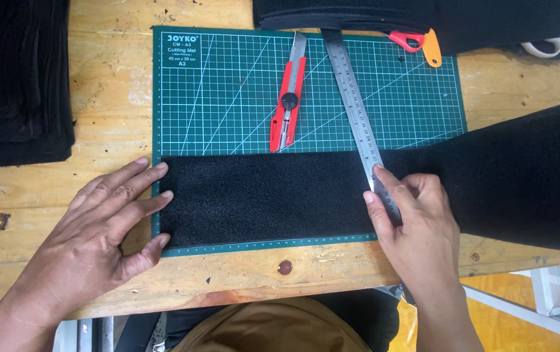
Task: The person measures and cuts a piece of black fabric on a green cutting mat using a metal ruler and a red utility knife. They align the ruler along the fabric, make a straight cut, and then reposition the ruler to measure and cut another section.
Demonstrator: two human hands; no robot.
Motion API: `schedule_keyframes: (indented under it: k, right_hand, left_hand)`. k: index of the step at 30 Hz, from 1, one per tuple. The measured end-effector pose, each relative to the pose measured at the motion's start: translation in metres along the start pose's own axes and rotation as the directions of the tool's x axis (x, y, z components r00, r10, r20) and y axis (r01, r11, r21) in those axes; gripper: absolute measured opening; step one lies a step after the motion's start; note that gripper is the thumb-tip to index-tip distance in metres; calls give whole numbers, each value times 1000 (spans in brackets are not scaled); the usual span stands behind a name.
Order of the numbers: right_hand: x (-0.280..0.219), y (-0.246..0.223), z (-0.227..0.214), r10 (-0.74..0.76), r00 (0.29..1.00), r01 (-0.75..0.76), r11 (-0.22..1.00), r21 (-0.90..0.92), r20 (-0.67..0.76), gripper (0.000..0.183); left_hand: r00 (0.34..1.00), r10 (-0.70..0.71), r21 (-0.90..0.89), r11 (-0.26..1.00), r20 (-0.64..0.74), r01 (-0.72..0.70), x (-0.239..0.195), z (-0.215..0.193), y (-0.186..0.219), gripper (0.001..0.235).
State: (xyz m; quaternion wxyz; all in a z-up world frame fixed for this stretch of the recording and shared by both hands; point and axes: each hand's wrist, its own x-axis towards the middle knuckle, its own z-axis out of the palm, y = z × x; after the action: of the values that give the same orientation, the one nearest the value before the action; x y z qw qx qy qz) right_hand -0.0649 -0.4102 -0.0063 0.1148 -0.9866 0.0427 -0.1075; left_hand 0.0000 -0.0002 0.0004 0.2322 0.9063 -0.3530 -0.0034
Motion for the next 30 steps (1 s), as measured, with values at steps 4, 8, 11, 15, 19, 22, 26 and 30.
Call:
schedule_keyframes:
  k: [4, 8, 11, 15, 19, 22, 26, 30]
  right_hand:
    - [0, -1, -1, 2, 1000, -2, 1000, -13, 11, 42]
    - [0, -1, -1, 8, 1000, -8, 1000, -14, 21, 42]
    - [0, 0, 1, -7, 1000, 7, 1000, -24, 7, 41]
    - [0, -1, 0, -15, 1000, 14, 1000, -20, -5, 41]
    - [0, -3, -1, 8, 1000, -8, 1000, -18, 28, 45]
    - [-1, -3, -1, 1, 1000, -1, 1000, -17, 22, 46]
    - [-1, 0, 1, -26, 1000, 26, 999, -27, -3, 45]
    - [-1, -2, -1, 4, 999, -3, 999, -34, 34, 47]
  left_hand:
    - [1000, -8, 7, 1000, 10, 8, 0, 0, 0, 51]
    - [1000, -4, 6, 1000, 8, 4, 0, 0, 0, 52]
    - [1000, -8, 5, 1000, 0, 8, 0, 0, 1, 50]
    - [1000, 2, 16, 1000, 4, -2, 0, -1, 1, 51]
    - [1000, 3, 14, 1000, -1, -3, 0, 0, 0, 52]
    - [1000, 7, 18, 1000, -2, -7, 0, 0, 0, 52]
    - [1000, 1, 17, 1000, 1, -1, 0, 0, 1, 52]
    - [1000, -5, 15, 1000, 4, 5, 1, 0, 0, 52]
